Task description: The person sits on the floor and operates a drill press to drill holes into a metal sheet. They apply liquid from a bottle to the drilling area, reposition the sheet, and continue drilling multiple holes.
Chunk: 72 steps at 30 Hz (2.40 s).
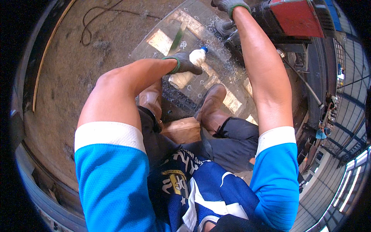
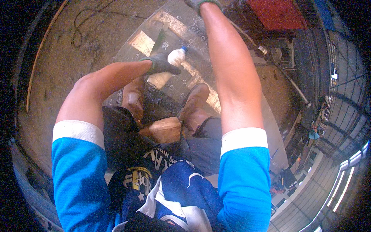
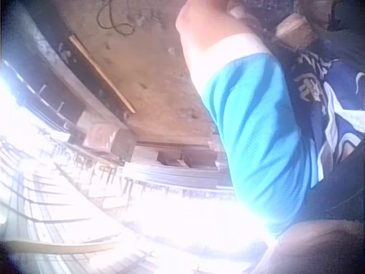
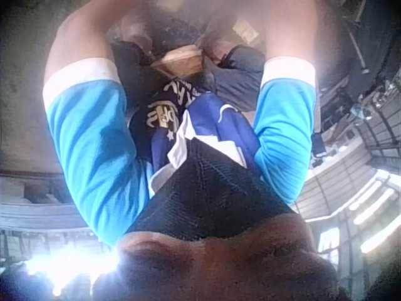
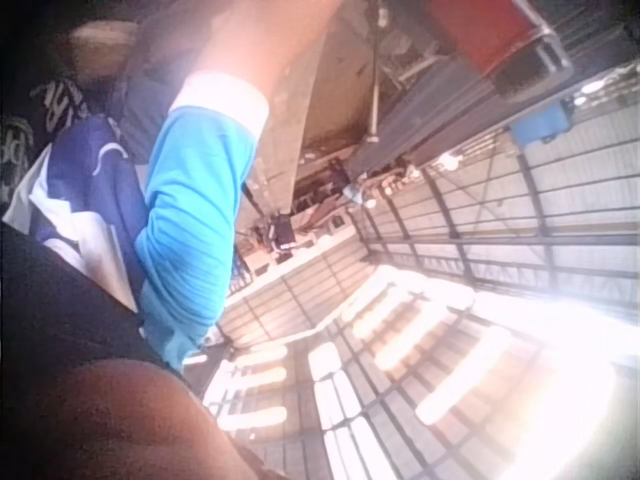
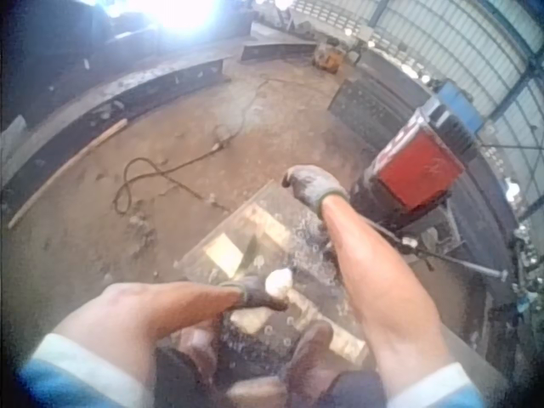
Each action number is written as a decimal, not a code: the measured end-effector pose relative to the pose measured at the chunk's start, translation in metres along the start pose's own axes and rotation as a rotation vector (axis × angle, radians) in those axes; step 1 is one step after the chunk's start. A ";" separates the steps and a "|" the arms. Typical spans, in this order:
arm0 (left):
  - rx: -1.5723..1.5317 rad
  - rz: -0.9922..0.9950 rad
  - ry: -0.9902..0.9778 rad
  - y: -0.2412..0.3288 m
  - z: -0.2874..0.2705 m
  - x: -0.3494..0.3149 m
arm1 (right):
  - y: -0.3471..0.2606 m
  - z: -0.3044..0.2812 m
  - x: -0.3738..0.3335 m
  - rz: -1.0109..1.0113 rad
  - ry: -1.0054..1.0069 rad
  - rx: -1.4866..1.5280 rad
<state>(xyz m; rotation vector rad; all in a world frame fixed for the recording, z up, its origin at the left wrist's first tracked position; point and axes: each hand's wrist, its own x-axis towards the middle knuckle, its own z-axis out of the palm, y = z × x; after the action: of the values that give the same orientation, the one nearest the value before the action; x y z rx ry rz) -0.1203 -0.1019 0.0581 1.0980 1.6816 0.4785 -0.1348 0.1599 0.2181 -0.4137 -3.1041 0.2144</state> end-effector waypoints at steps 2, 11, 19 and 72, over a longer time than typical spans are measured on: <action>0.025 0.035 0.014 -0.008 0.004 0.003 | 0.000 0.000 -0.001 0.005 0.020 0.025; -0.010 -0.032 -0.061 -0.005 -0.001 -0.006 | 0.005 0.005 0.003 -0.006 0.006 0.015; 0.026 0.005 0.035 -0.023 0.014 0.011 | 0.006 0.007 0.002 -0.040 0.000 0.011; 0.035 0.222 -0.049 0.039 0.034 -0.009 | -0.035 -0.011 0.006 0.240 -0.152 0.077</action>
<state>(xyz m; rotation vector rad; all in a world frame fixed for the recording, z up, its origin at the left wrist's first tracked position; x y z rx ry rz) -0.0723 -0.0961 0.0789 1.3194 1.5376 0.5595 -0.1498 0.1294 0.2333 -0.8039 -3.1722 0.3822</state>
